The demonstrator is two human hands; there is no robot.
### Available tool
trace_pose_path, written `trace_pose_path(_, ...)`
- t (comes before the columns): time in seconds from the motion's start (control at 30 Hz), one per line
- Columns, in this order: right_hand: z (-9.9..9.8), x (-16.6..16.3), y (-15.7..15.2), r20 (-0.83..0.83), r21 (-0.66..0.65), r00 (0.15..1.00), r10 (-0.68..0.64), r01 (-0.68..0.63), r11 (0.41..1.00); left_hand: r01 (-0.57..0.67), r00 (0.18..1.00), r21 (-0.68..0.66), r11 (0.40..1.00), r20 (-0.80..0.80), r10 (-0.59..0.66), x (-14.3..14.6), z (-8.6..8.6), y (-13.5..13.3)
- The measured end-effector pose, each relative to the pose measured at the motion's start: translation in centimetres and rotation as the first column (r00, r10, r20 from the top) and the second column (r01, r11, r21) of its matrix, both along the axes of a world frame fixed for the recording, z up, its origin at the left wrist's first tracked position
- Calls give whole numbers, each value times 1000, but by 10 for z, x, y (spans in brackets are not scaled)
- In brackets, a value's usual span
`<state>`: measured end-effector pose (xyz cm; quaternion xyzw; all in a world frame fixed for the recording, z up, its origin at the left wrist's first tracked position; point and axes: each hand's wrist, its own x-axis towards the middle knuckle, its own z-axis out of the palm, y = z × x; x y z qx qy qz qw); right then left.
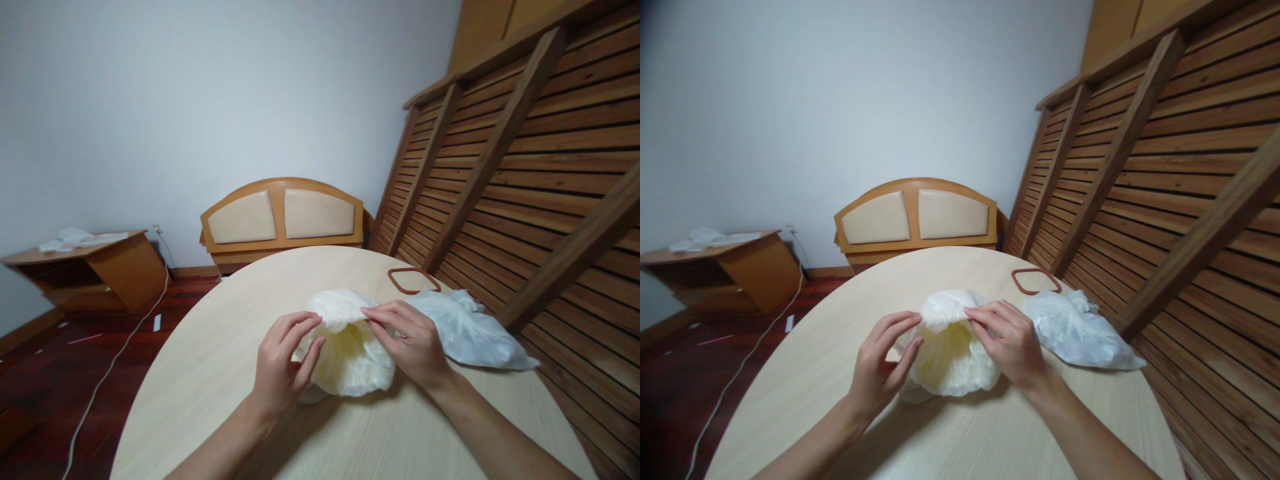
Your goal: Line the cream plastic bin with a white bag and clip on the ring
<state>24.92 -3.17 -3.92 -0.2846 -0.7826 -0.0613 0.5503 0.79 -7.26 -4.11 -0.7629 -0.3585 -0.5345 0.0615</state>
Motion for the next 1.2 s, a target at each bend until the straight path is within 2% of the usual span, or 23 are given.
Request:
trace_pose_path(0.47, -2, 1, 0, -64, -11, 998, 3, -3, 1000, -42, 996, -131, 991, 71, 51, -4, -5, 6)
trace_pose_path(0.63, 0, -5, -5, -27, 25, 1000, 11, -10, 1000, -59, 998, -16, 998, -36, 59, -2, -2, 1)
trace_pose_path(0.8, 3, -11, -8, 12, 61, 999, 45, -45, 997, -68, 985, 17, 998, -156, 70, -3, -2, 3)
trace_pose_path(1.03, 3, -9, -8, 32, 73, 999, 42, -44, 996, -117, 937, 122, 986, -316, 151, -8, -2, 8)
trace_pose_path(1.2, 3, -10, -8, 69, 93, 992, 106, -112, 989, -134, 931, 121, 984, -325, 167, -11, -5, 9)
